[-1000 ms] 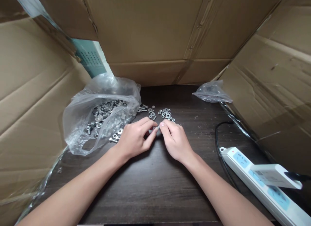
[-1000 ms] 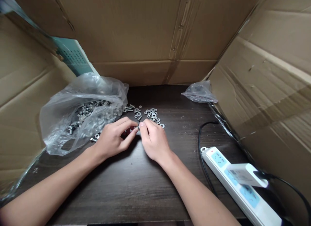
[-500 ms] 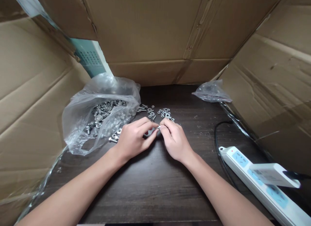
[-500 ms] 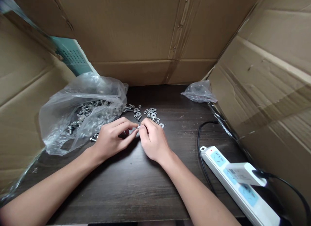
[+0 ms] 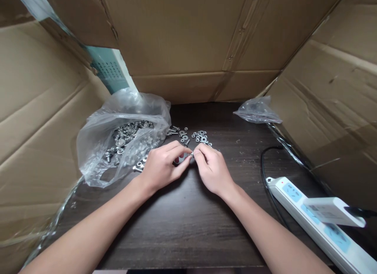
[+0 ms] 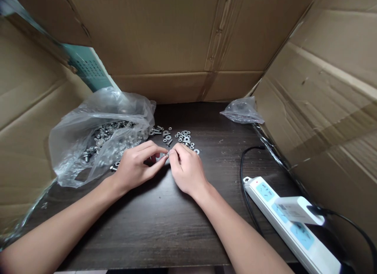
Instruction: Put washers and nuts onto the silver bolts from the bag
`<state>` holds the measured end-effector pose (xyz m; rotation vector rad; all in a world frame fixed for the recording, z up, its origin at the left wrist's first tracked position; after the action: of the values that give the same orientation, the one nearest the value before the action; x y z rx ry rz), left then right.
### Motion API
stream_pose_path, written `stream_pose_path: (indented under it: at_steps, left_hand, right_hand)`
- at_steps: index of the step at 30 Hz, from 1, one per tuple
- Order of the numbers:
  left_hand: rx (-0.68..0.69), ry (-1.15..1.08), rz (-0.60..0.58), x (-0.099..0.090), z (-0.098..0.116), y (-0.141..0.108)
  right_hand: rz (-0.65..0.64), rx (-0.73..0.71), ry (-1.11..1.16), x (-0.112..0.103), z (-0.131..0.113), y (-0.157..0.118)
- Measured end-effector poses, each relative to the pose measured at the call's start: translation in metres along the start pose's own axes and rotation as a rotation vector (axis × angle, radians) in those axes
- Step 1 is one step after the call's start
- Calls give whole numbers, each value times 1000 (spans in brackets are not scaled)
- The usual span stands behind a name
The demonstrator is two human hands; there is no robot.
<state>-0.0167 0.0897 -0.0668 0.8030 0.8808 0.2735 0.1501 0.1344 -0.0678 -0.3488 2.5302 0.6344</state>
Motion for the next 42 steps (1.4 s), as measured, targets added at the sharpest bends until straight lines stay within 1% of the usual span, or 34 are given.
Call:
stream_pose_path:
  at_steps: [3, 12, 16, 21, 28, 31, 34, 39, 42]
  left_hand:
    - [-10, 3, -3, 0, -1, 0]
    - [10, 69, -24, 0, 3, 0]
    - [1, 43, 11, 1, 2, -2]
    - [47, 23, 78, 0, 4, -1]
    - [63, 3, 74, -1, 9, 1]
    - [39, -12, 54, 0, 9, 0]
    - [14, -29, 59, 2, 9, -1]
    - [30, -41, 107, 2, 9, -1]
    - [36, -30, 105, 1, 9, 0]
  right_hand:
    - [-7, -22, 12, 0, 0, 0]
    - [-27, -19, -35, 1, 1, -1]
    - [-34, -11, -36, 1, 1, 0]
    - [-25, -20, -2, 0, 0, 0]
    - [-15, -61, 21, -2, -2, 1]
    - [-5, -72, 6, -2, -3, 1]
    - [3, -79, 7, -2, -3, 0]
    - [4, -66, 28, -2, -4, 0]
    - [-10, -33, 37, -1, -5, 0]
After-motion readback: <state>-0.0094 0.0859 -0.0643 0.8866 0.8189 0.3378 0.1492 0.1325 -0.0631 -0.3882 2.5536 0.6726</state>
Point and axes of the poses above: each hand's wrist, its own y-axis towards the middle knuckle, its own x-axis out of the palm, z = x × y, the point moved 1 cm from there along y, towards the middle knuckle, and after that the axes turned 8 degrees about z, right-handed, at the moved point
